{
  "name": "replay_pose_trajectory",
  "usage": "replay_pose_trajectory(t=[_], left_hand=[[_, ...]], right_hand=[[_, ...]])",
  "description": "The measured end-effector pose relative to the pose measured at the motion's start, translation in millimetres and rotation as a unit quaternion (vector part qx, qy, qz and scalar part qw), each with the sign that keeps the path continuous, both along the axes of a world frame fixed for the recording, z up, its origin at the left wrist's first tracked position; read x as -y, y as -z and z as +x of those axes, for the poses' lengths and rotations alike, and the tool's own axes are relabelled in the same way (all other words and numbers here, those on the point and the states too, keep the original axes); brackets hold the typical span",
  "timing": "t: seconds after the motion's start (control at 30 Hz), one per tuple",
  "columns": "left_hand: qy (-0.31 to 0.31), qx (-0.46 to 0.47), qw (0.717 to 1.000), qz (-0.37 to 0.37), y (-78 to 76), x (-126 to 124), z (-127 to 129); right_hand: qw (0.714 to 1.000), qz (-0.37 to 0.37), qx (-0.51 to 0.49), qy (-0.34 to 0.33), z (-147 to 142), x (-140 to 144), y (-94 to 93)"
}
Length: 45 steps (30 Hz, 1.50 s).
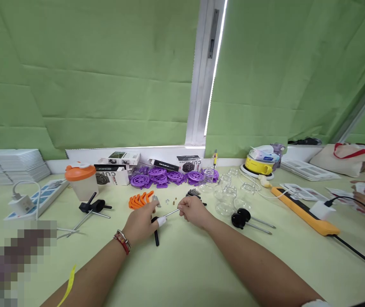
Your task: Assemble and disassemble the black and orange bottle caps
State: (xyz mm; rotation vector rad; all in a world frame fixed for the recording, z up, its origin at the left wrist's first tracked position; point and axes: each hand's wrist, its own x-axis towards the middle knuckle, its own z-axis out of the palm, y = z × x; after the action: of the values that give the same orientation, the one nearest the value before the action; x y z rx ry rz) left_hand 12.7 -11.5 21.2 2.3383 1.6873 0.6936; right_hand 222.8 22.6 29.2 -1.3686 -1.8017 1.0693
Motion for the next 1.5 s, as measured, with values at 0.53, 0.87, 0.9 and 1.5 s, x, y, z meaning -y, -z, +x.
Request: replay_pose_trajectory(t=[0.53,0.87,0.9,1.5], left_hand=[[0.073,-0.038,0.989,-0.127,-1.2,-2,-3],[0.077,-0.061,0.989,-0.107,-0.7,-2,-4],[0.077,-0.062,0.989,-0.107,-0.7,-2,-4],[0.087,-0.058,0.988,-0.115,4.1,-8,-8]], right_hand=[[0.936,0.19,0.294,-0.038,-1,-42,3.6],[0.899,0.219,0.372,-0.069,-13,-48,14.1],[0.899,0.22,0.371,-0.069,-13,-48,14.6],[0.91,0.197,0.342,-0.13,-5,-41,15.4]])
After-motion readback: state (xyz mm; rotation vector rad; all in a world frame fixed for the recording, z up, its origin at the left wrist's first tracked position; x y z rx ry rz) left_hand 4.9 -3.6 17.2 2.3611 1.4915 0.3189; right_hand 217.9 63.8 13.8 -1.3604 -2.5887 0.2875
